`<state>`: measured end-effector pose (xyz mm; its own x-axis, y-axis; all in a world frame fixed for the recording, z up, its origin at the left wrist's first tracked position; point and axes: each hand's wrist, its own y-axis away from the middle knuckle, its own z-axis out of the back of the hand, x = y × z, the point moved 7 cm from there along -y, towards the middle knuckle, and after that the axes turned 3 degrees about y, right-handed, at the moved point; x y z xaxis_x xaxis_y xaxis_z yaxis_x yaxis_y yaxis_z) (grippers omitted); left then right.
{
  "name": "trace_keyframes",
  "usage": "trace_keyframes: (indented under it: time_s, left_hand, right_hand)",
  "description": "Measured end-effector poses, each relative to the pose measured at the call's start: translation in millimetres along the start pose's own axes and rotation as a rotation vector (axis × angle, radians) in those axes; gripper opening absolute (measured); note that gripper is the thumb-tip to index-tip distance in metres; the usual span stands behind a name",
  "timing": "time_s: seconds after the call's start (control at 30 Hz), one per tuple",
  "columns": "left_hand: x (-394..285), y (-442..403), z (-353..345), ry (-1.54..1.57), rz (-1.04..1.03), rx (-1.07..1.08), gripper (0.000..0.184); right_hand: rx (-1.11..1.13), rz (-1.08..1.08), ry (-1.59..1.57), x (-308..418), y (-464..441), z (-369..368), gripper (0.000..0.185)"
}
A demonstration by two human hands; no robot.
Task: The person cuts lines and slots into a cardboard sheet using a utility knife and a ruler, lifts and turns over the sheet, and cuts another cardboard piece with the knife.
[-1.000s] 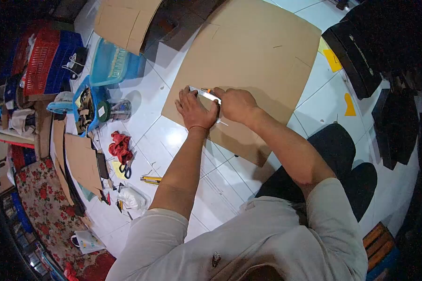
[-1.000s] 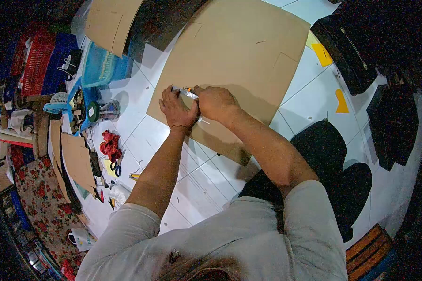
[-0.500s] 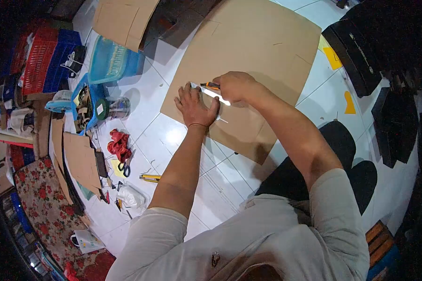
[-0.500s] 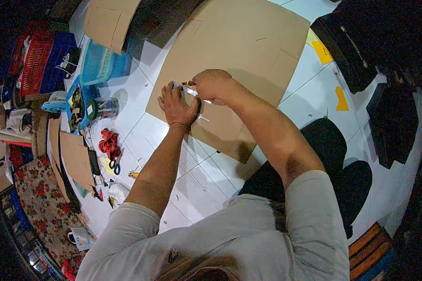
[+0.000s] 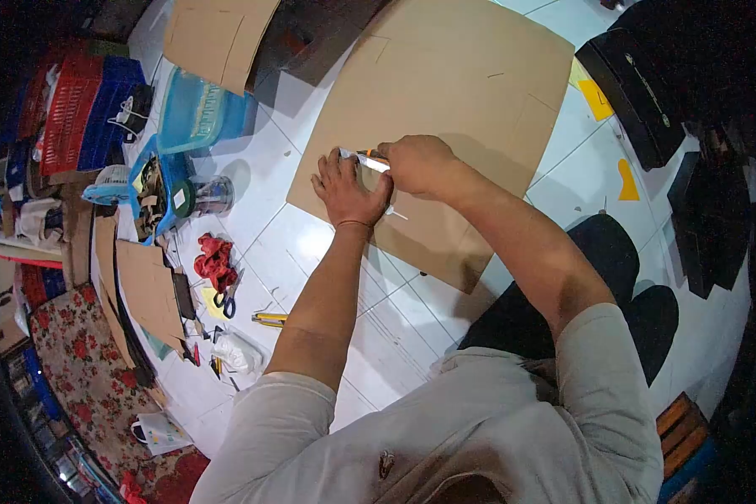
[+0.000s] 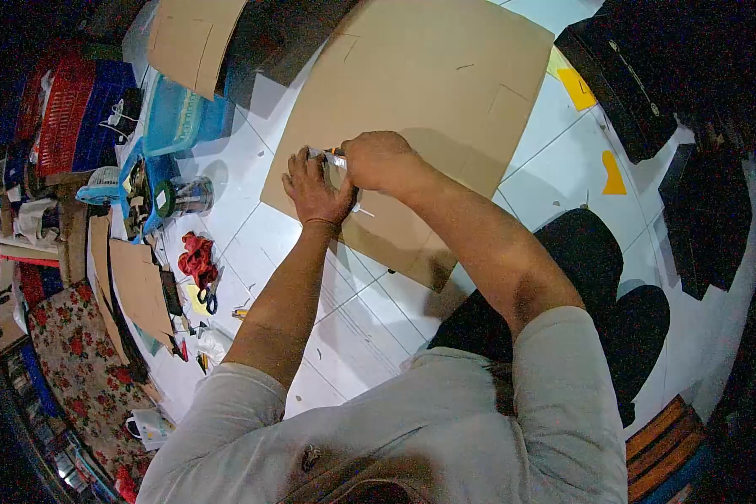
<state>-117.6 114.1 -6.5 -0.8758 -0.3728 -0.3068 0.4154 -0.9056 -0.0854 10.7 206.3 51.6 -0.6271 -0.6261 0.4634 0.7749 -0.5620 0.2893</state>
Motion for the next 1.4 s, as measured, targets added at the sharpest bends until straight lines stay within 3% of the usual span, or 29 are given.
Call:
trace_keyframes:
  time_s: [0.2, 0.77, 0.9, 1.0, 1.07, 1.17, 1.2, 1.3, 1.33, 1.4]
  left_hand:
    - [0, -1, 1, -0.022, -0.018, -0.009, 0.07]
    - [-7, -3, 7, -0.005, 0.014, 0.048, 0.074]
    - [-6, 0, 5, -0.002, 0.0, 0.003, 0.078]
    - [2, 2, 4, 0.079, -0.021, -0.117, 0.074]
    - [4, 11, 10, 0.089, -0.005, -0.078, 0.075]
    - [-4, 8, 12, 0.111, -0.046, -0.041, 0.076]
    - [3, 7, 10, 0.115, -0.039, -0.045, 0.076]
    - [7, 7, 10, 0.079, -0.028, 0.026, 0.077]
    - [29, -2, -11, 0.088, -0.091, -0.019, 0.079]
    - [36, -10, -13, 0.208, -0.096, 0.099, 0.083]
  right_hand:
    - [-0.108, 0.052, 0.062, 10, 4, -8, 0.03]
    - [0.041, -0.051, 0.067, 5, 34, -7, 0.032]
    - [-0.063, -0.058, 0.055, -10, 41, -10, 0.026]
    - [-0.181, -0.102, -0.123, -34, 74, -17, 0.026]
    - [-0.153, -0.406, -0.367, -67, 108, -33, 0.03]
    - [-0.267, -0.592, -0.54, -116, 150, -54, 0.036]
    - [-0.208, -0.657, -0.666, -125, 151, -59, 0.036]
    - [-0.316, -0.727, -0.983, -127, 152, -60, 0.033]
    - [-0.275, -0.684, -0.886, -142, 138, -70, 0.032]
    - [-0.311, -0.678, -0.928, -145, 145, -62, 0.035]
